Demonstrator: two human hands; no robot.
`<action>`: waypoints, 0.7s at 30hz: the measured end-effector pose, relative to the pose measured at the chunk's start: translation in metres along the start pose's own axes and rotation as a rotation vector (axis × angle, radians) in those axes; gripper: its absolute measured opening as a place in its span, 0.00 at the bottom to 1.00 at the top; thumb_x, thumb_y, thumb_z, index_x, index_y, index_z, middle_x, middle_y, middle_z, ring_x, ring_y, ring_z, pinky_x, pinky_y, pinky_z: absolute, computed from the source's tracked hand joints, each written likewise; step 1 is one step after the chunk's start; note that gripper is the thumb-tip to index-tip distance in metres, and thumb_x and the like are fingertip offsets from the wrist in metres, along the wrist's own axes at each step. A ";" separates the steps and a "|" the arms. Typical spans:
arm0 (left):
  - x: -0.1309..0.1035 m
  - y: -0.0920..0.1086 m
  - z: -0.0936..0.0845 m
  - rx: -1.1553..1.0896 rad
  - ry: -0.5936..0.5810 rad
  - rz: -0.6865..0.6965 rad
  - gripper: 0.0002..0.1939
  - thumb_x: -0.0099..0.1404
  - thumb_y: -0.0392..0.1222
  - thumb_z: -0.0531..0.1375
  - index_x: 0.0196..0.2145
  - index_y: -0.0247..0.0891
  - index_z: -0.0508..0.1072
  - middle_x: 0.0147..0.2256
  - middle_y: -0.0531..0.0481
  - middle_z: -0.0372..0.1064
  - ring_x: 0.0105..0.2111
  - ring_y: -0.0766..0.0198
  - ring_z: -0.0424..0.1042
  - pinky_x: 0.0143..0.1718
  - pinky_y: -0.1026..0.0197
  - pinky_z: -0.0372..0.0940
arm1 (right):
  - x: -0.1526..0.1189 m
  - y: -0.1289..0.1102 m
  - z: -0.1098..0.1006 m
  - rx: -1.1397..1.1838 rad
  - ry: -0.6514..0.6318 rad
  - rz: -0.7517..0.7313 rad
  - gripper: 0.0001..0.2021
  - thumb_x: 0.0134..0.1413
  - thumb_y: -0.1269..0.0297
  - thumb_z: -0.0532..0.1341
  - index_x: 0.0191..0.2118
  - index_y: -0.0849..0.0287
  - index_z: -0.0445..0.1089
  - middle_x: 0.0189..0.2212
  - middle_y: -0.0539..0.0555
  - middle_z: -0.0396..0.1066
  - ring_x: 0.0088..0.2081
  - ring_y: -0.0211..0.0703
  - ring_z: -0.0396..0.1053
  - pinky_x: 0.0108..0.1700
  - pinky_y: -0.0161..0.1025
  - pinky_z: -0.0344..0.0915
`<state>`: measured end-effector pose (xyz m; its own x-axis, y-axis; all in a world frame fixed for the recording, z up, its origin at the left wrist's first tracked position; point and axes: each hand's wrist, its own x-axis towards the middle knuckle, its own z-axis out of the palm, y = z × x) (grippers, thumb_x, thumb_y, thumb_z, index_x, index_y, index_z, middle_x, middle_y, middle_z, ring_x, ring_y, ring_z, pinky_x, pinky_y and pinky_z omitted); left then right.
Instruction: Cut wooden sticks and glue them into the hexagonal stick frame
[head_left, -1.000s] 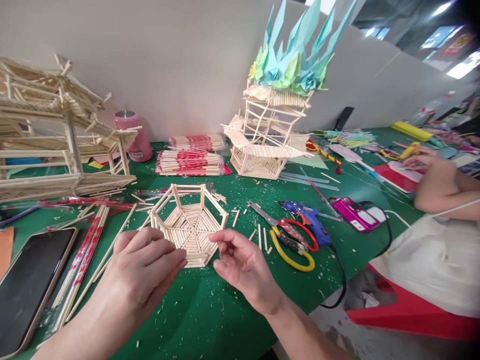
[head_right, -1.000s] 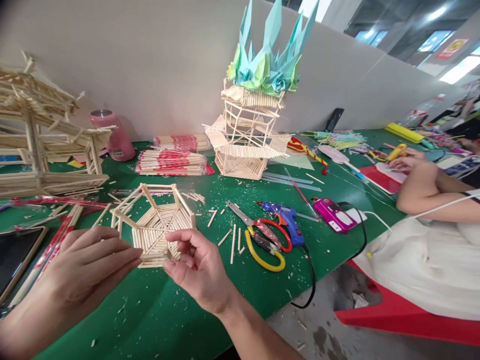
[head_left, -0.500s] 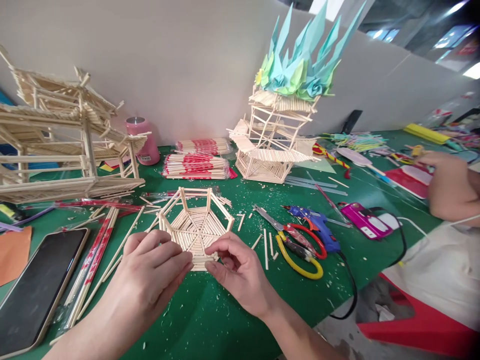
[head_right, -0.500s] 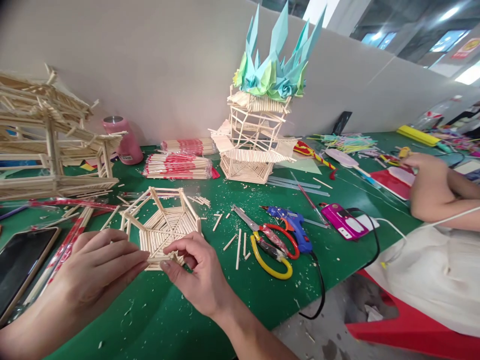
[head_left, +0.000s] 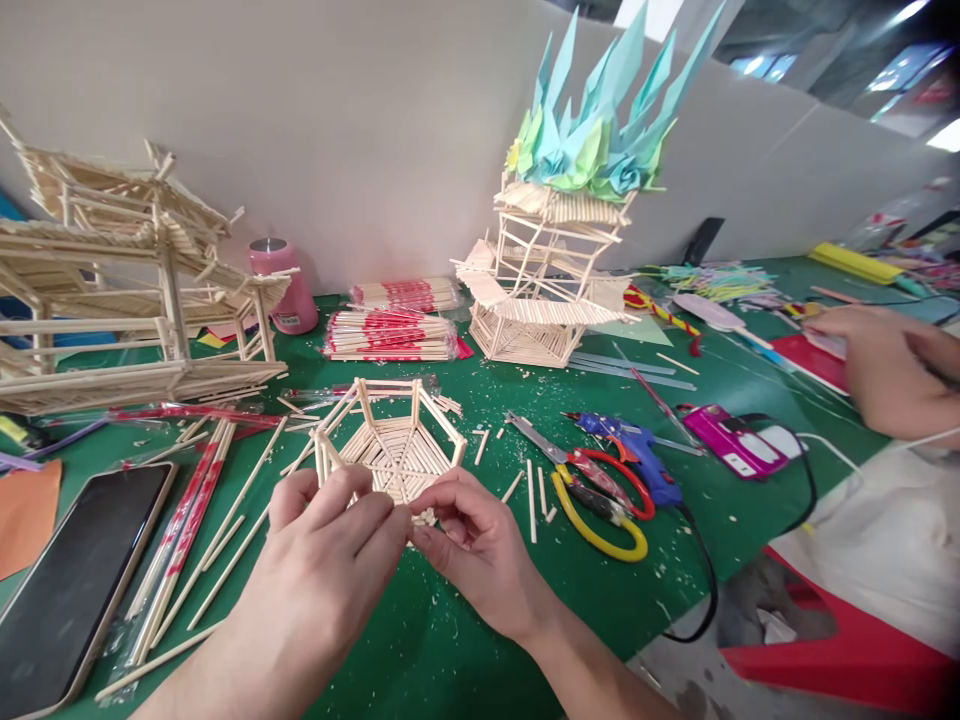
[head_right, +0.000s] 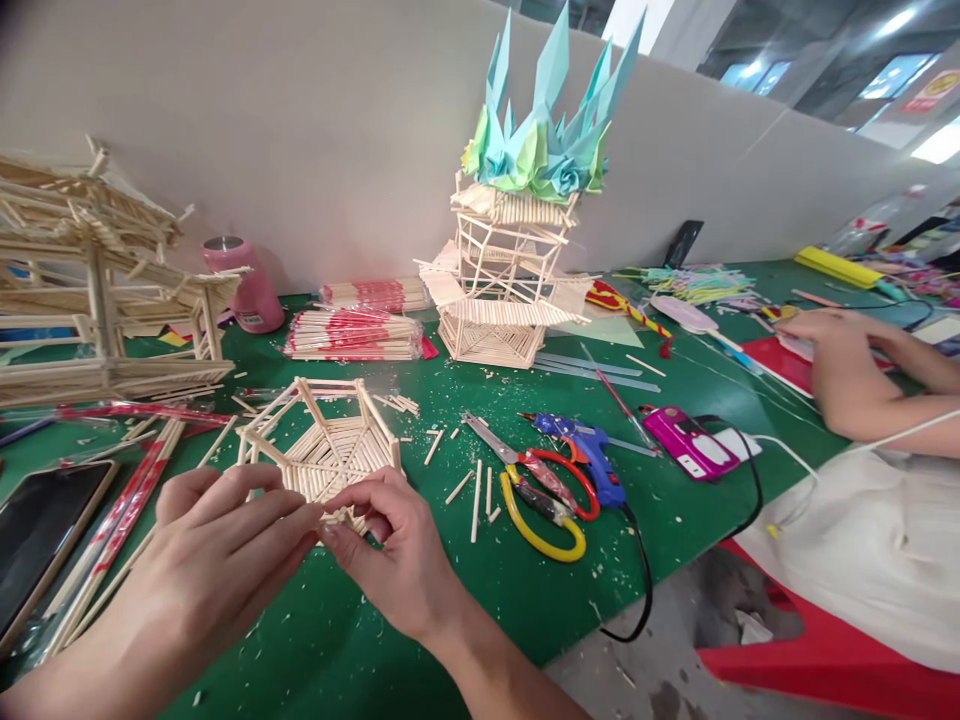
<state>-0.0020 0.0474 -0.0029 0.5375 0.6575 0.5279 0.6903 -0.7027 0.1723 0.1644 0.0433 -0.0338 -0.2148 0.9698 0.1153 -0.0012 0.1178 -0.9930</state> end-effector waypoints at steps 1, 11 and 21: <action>0.000 0.000 0.001 0.017 0.005 0.007 0.16 0.69 0.36 0.47 0.31 0.37 0.73 0.27 0.47 0.73 0.35 0.54 0.64 0.36 0.51 0.49 | 0.000 0.000 0.000 0.009 0.002 0.002 0.05 0.52 0.64 0.62 0.36 0.56 0.72 0.30 0.47 0.58 0.24 0.33 0.51 0.24 0.34 0.48; -0.002 0.002 0.002 0.054 -0.018 0.028 0.16 0.69 0.34 0.46 0.31 0.37 0.72 0.27 0.47 0.73 0.36 0.54 0.64 0.37 0.50 0.50 | -0.001 0.001 -0.003 0.000 -0.013 -0.016 0.07 0.52 0.66 0.62 0.39 0.57 0.71 0.32 0.50 0.59 0.25 0.33 0.52 0.25 0.34 0.50; -0.002 0.001 0.002 0.040 -0.014 0.016 0.15 0.68 0.34 0.47 0.31 0.37 0.72 0.27 0.48 0.72 0.36 0.54 0.64 0.37 0.51 0.50 | -0.006 0.001 -0.006 -0.095 -0.015 -0.046 0.09 0.55 0.65 0.60 0.42 0.56 0.72 0.33 0.51 0.61 0.26 0.35 0.54 0.26 0.36 0.53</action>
<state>-0.0013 0.0453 -0.0056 0.5554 0.6499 0.5189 0.7000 -0.7022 0.1303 0.1718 0.0394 -0.0354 -0.2314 0.9596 0.1599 0.0806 0.1827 -0.9799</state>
